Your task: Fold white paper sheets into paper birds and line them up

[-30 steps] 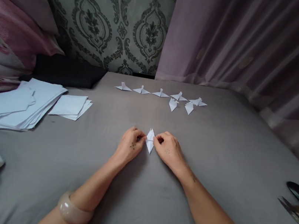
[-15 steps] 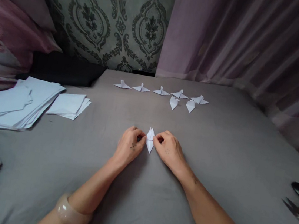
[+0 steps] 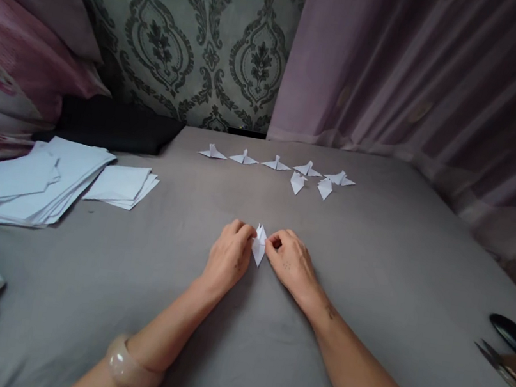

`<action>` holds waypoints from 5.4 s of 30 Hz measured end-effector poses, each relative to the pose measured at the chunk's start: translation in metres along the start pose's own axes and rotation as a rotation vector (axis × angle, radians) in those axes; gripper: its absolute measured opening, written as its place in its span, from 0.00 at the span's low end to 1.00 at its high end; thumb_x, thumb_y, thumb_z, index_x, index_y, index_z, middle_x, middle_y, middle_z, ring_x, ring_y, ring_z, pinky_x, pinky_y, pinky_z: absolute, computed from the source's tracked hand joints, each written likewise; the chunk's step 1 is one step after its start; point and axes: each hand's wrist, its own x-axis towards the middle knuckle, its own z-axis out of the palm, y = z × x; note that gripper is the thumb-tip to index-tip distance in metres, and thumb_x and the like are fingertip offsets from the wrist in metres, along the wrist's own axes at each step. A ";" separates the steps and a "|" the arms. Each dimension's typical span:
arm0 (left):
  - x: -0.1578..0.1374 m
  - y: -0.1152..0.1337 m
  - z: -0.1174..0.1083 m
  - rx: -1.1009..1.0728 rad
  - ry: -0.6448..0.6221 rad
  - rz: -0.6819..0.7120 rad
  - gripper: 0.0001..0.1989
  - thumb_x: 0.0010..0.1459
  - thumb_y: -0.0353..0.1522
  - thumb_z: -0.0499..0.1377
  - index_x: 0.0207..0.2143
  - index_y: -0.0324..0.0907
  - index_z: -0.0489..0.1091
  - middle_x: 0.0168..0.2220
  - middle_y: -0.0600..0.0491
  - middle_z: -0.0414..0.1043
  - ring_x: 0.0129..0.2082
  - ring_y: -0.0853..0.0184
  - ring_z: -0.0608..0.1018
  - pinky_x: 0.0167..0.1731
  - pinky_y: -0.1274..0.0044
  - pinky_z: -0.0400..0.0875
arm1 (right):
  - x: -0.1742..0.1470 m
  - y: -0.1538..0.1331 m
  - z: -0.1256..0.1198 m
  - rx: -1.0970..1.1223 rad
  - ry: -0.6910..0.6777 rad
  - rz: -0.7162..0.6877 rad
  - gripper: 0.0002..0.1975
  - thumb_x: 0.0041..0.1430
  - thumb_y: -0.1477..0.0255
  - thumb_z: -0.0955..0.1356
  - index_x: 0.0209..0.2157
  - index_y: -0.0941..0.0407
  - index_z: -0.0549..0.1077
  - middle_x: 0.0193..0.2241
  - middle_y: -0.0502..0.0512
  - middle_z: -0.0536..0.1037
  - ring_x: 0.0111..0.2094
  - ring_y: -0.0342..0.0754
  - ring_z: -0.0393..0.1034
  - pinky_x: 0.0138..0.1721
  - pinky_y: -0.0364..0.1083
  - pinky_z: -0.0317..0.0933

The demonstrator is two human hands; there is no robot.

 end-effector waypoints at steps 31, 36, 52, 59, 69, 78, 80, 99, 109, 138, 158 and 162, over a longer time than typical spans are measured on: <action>-0.024 0.004 -0.015 0.217 -0.041 0.075 0.18 0.55 0.21 0.47 0.40 0.41 0.74 0.40 0.46 0.71 0.40 0.62 0.72 0.39 0.73 0.68 | -0.037 -0.002 -0.016 -0.465 -0.108 -0.219 0.24 0.60 0.81 0.57 0.54 0.49 0.66 0.48 0.58 0.68 0.43 0.49 0.66 0.37 0.45 0.62; -0.016 -0.010 -0.019 -0.139 0.037 -0.174 0.17 0.53 0.22 0.48 0.34 0.39 0.75 0.37 0.48 0.76 0.39 0.64 0.76 0.43 0.73 0.68 | -0.032 0.009 -0.017 -0.206 -0.063 -0.163 0.22 0.58 0.80 0.59 0.52 0.50 0.69 0.50 0.54 0.68 0.43 0.46 0.68 0.42 0.43 0.61; -0.016 0.000 -0.004 0.199 -0.016 0.364 0.20 0.58 0.21 0.47 0.52 0.37 0.66 0.49 0.45 0.69 0.45 0.60 0.68 0.46 0.69 0.67 | -0.016 0.016 -0.008 0.014 0.031 -0.032 0.18 0.56 0.81 0.59 0.43 0.54 0.73 0.42 0.53 0.75 0.42 0.45 0.71 0.45 0.43 0.61; -0.018 0.015 -0.006 0.370 -0.144 0.315 0.19 0.61 0.26 0.47 0.53 0.39 0.65 0.47 0.44 0.69 0.43 0.57 0.69 0.41 0.66 0.68 | -0.025 0.009 -0.014 -0.109 -0.023 -0.100 0.20 0.57 0.81 0.59 0.46 0.50 0.73 0.44 0.53 0.72 0.40 0.45 0.70 0.41 0.42 0.61; -0.016 0.011 -0.001 0.162 -0.028 0.251 0.13 0.63 0.31 0.48 0.44 0.40 0.69 0.43 0.45 0.70 0.40 0.61 0.70 0.43 0.68 0.67 | -0.029 0.003 -0.012 -0.108 0.024 -0.106 0.17 0.60 0.78 0.59 0.46 0.52 0.71 0.42 0.53 0.73 0.39 0.45 0.71 0.38 0.42 0.60; -0.006 -0.012 0.008 -0.227 0.076 -0.048 0.14 0.52 0.23 0.53 0.41 0.39 0.70 0.38 0.48 0.69 0.39 0.65 0.73 0.39 0.73 0.69 | -0.022 0.004 -0.007 -0.018 0.032 -0.054 0.10 0.60 0.73 0.62 0.40 0.51 0.73 0.40 0.51 0.74 0.33 0.43 0.69 0.36 0.42 0.60; -0.006 -0.012 0.007 -0.248 0.071 -0.064 0.13 0.52 0.23 0.53 0.39 0.40 0.70 0.36 0.49 0.68 0.38 0.65 0.73 0.38 0.73 0.69 | -0.022 0.003 -0.008 -0.008 0.036 -0.051 0.09 0.60 0.73 0.63 0.41 0.51 0.73 0.40 0.51 0.74 0.32 0.43 0.69 0.35 0.42 0.60; -0.004 -0.014 0.007 -0.230 0.058 -0.027 0.12 0.52 0.23 0.54 0.39 0.40 0.71 0.36 0.49 0.72 0.38 0.64 0.73 0.41 0.71 0.68 | -0.013 -0.003 0.000 0.063 0.044 -0.013 0.08 0.56 0.66 0.68 0.36 0.53 0.73 0.36 0.52 0.74 0.31 0.44 0.68 0.35 0.43 0.60; -0.004 -0.015 0.008 -0.273 0.081 -0.045 0.13 0.51 0.21 0.53 0.38 0.38 0.71 0.32 0.51 0.71 0.34 0.67 0.72 0.38 0.73 0.67 | -0.013 -0.001 0.000 0.083 0.039 -0.048 0.05 0.57 0.70 0.67 0.35 0.53 0.74 0.33 0.51 0.74 0.31 0.42 0.68 0.34 0.41 0.59; -0.001 -0.010 0.001 -0.104 0.119 -0.093 0.07 0.54 0.30 0.56 0.27 0.39 0.72 0.33 0.48 0.68 0.35 0.63 0.70 0.38 0.69 0.68 | -0.008 -0.003 0.001 -0.099 -0.028 -0.013 0.10 0.63 0.67 0.62 0.34 0.54 0.74 0.35 0.53 0.74 0.34 0.44 0.69 0.35 0.42 0.57; -0.011 0.003 -0.005 0.282 -0.093 0.184 0.14 0.60 0.23 0.46 0.39 0.41 0.69 0.37 0.48 0.69 0.37 0.61 0.69 0.37 0.72 0.66 | -0.019 0.008 -0.008 0.030 -0.002 -0.174 0.14 0.60 0.78 0.60 0.44 0.53 0.71 0.40 0.53 0.73 0.38 0.44 0.69 0.41 0.42 0.60; -0.016 0.011 -0.010 0.389 -0.167 0.191 0.15 0.59 0.22 0.47 0.42 0.39 0.70 0.38 0.46 0.69 0.39 0.60 0.70 0.39 0.71 0.67 | -0.033 0.005 -0.014 -0.056 -0.067 -0.266 0.21 0.61 0.80 0.58 0.51 0.50 0.70 0.44 0.54 0.71 0.42 0.45 0.67 0.44 0.43 0.60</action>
